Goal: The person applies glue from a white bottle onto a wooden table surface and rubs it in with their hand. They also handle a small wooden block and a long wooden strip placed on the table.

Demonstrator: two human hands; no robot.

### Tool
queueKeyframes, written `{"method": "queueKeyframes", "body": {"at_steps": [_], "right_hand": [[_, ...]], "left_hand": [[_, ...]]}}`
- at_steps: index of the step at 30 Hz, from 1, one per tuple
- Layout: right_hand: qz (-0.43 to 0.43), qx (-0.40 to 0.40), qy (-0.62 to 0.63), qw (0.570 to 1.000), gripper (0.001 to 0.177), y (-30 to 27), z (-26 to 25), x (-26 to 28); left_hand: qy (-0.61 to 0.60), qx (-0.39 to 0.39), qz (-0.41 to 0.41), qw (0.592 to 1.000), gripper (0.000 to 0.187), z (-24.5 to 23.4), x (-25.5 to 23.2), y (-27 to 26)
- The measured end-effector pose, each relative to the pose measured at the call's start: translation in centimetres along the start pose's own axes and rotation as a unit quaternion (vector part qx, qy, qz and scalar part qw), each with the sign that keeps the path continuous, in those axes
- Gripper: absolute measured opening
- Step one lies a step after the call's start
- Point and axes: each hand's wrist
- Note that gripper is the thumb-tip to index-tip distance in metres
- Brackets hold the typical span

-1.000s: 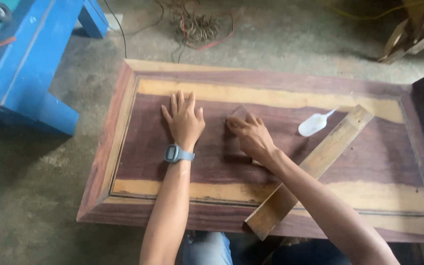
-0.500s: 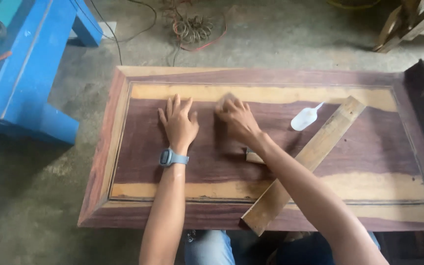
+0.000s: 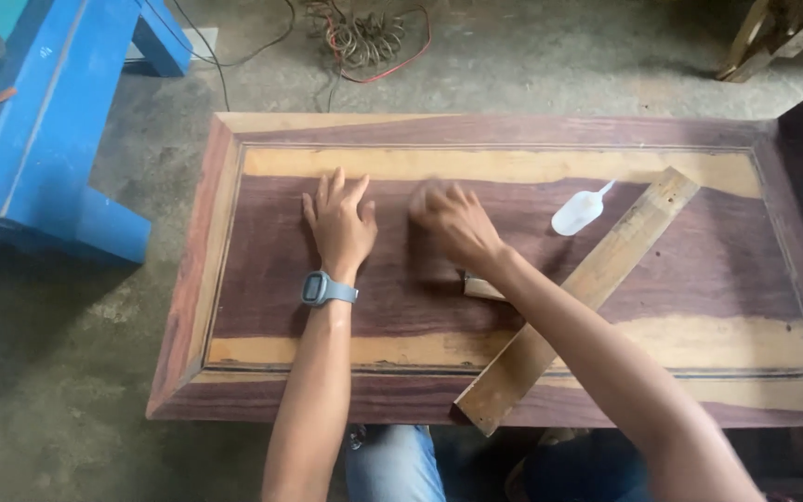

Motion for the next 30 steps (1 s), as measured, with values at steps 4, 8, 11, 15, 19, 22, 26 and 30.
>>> {"method": "queueKeyframes", "body": {"at_steps": [4, 8, 11, 15, 19, 22, 26, 30], "right_hand": [[0.016, -0.021, 0.011, 1.000, 0.037, 2.0, 0.4, -0.2], [-0.049, -0.049, 0.013, 0.998, 0.035, -0.3, 1.3, 0.1], [-0.031, -0.090, -0.015, 0.995, 0.032, 1.2, 3.4, -1.3], [-0.053, -0.047, -0.024, 0.997, 0.035, 0.5, 1.4, 1.4], [-0.065, -0.073, -0.055, 0.994, 0.027, 1.2, 1.9, -0.7], [-0.031, -0.101, -0.044, 0.993, 0.028, 3.1, 4.6, -2.4], [-0.087, -0.075, -0.028, 0.993, 0.028, 1.1, 2.7, -0.8], [-0.031, -0.119, -0.058, 0.991, 0.029, 3.9, 7.3, -3.8]], "left_hand": [[-0.021, 0.006, 0.000, 1.000, 0.045, -0.2, 0.5, -0.1], [-0.017, -0.001, -0.004, 1.000, 0.042, 0.4, 0.7, 0.1], [-0.029, 0.000, -0.003, 1.000, 0.041, 0.1, 0.4, -0.6], [-0.031, -0.005, 0.006, 0.999, 0.042, 0.7, 1.4, 0.2], [-0.033, -0.007, 0.002, 0.999, 0.042, 0.5, 0.6, -0.3], [-0.076, -0.030, -0.011, 0.997, 0.039, -0.1, 0.9, 0.0], [-0.049, -0.035, 0.010, 0.998, 0.038, 1.1, 1.6, 0.8], [-0.066, -0.035, 0.010, 0.997, 0.033, 0.5, 1.2, -0.1]]}}
Point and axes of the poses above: each hand's wrist, its own y-axis towards the middle knuckle, its own z-axis out of the palm, x = y × z, and after that the axes turned 1 degree about y, right-handed
